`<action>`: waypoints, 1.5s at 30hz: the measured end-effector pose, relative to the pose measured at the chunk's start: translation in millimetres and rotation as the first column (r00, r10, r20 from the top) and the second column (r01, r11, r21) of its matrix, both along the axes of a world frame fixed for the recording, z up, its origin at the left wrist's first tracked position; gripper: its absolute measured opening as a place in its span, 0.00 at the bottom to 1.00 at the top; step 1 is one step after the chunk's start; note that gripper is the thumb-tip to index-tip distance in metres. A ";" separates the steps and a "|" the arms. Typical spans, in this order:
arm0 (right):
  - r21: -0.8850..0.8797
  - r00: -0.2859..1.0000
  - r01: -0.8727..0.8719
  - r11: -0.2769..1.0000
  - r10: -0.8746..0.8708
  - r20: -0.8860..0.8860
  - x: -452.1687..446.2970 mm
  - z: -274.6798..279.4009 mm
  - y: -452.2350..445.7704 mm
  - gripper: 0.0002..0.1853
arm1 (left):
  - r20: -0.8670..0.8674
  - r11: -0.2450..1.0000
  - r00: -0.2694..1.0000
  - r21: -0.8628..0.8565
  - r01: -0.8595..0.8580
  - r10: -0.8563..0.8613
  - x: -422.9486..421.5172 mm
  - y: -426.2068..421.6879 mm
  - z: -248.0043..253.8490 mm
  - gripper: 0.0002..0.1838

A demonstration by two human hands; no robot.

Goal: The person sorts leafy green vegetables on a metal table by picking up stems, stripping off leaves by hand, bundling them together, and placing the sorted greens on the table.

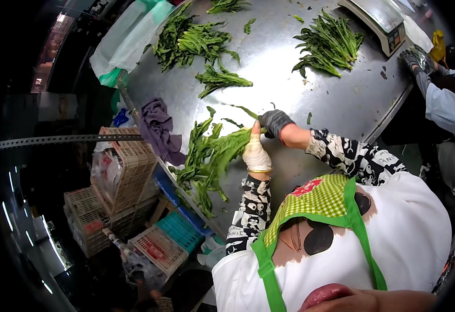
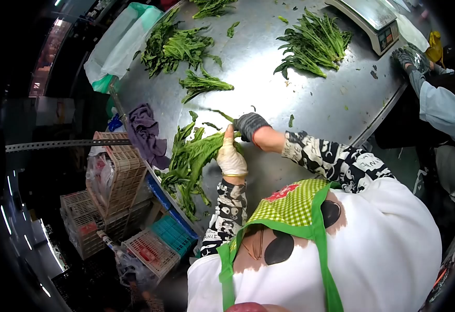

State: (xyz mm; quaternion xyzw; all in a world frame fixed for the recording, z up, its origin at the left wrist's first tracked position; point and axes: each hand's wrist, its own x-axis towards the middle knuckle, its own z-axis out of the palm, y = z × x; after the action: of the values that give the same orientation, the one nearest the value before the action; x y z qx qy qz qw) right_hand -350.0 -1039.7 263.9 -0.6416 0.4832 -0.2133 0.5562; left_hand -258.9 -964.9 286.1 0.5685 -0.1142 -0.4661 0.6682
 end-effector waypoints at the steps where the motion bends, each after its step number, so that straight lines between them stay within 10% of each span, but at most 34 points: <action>1: 0.440 0.952 0.145 0.886 -0.247 0.183 1.6 -6.8 -3.6 0.10 | 0.152 0.999 0.988 0.015 0.030 -0.032 -0.6 2.0 1.6 0.09; 3: -0.034 0.963 -0.261 0.965 0.258 -0.076 -5.6 -4.7 -18.8 0.12 | 0.194 0.992 0.981 -0.124 0.029 -0.004 -4.2 -3.8 17.5 0.09; 5: -0.072 0.593 -0.677 0.732 0.485 -0.644 6.9 4.4 -43.8 0.13 | 0.078 0.979 0.997 -0.201 0.023 -0.007 -0.4 -6.7 20.0 0.10; 9: -0.216 0.765 -0.179 0.960 -0.002 -0.644 19.9 41.0 -102.6 0.23 | -0.297 0.952 0.955 -0.296 -0.079 -0.013 11.8 -14.7 13.4 0.15; 11: -0.520 0.832 -0.044 0.853 -0.257 -0.492 25.6 4.8 -124.7 0.23 | -0.366 0.954 0.929 -0.293 -0.056 -0.057 12.1 -18.9 -2.9 0.13; 16: -0.245 0.667 -0.278 0.929 0.004 -0.745 37.6 4.0 -150.3 0.19 | -0.486 0.965 0.873 -0.247 -0.092 -0.041 8.7 -30.2 -13.8 0.11; 25: -0.447 0.774 -0.455 0.770 0.094 -0.626 13.8 45.7 -57.4 0.12 | -0.515 0.982 0.849 -0.186 0.022 -0.117 30.1 -43.7 -18.0 0.13; 27: -0.620 0.734 -0.608 0.496 0.052 -0.677 4.6 36.8 -47.8 0.07 | -0.535 0.987 0.843 -0.159 -0.036 -0.056 23.4 -44.9 -10.2 0.09; 29: -0.038 0.992 0.032 0.999 -0.027 0.124 4.2 4.3 -49.6 0.07 | -0.572 0.977 0.820 -0.173 -0.128 0.006 15.1 -44.8 -1.7 0.08; 30: 0.500 0.856 0.206 0.841 -0.402 0.324 -6.3 2.1 -49.1 0.09 | -0.606 0.972 0.795 -0.196 -0.128 -0.018 16.9 -40.6 -0.3 0.07; 31: 0.462 0.847 0.231 0.856 -0.411 0.338 -13.7 -23.6 -52.8 0.12 | -0.622 0.946 0.780 -0.289 -0.145 -0.070 21.1 -38.4 -12.0 0.08; 32: 0.074 0.983 -0.050 0.996 0.062 -0.170 -11.9 -19.5 -60.0 0.15 | -0.635 0.939 0.764 -0.319 -0.129 -0.111 26.2 -36.2 -11.6 0.08; 33: -0.084 0.616 -0.505 0.859 0.289 -0.733 -11.6 -6.6 -63.7 0.20 | -0.650 0.932 0.746 -0.344 -0.116 -0.147 29.1 -32.1 -11.0 0.09; 37: -0.317 0.935 -0.169 0.933 0.050 -0.350 -14.3 59.8 -25.2 0.31 | -0.477 0.976 0.877 -0.163 -0.147 0.052 22.7 -29.4 -2.6 0.12; 40: -0.387 0.867 -0.372 0.844 0.167 -0.470 -4.7 89.7 -20.9 0.20 | -0.128 0.992 0.988 -0.102 0.072 -0.085 15.5 -13.3 -5.7 0.18; 41: -0.714 0.929 -0.341 0.612 0.104 -0.355 -9.4 69.2 -19.2 0.13 | -0.183 0.999 0.982 0.005 0.047 -0.046 11.7 -11.1 7.7 0.19; 45: -0.698 0.821 -0.541 0.469 0.116 -0.558 -12.4 74.3 -10.9 0.08 | -0.654 0.971 0.731 -0.233 0.050 -0.195 17.2 -16.3 -12.2 0.23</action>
State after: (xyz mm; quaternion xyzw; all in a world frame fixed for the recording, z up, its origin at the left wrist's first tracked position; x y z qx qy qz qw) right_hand -362.4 -1050.7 338.2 -0.9390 0.2951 -0.1525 0.0896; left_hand -241.7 -981.3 273.9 0.2831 0.0510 -0.6691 0.6853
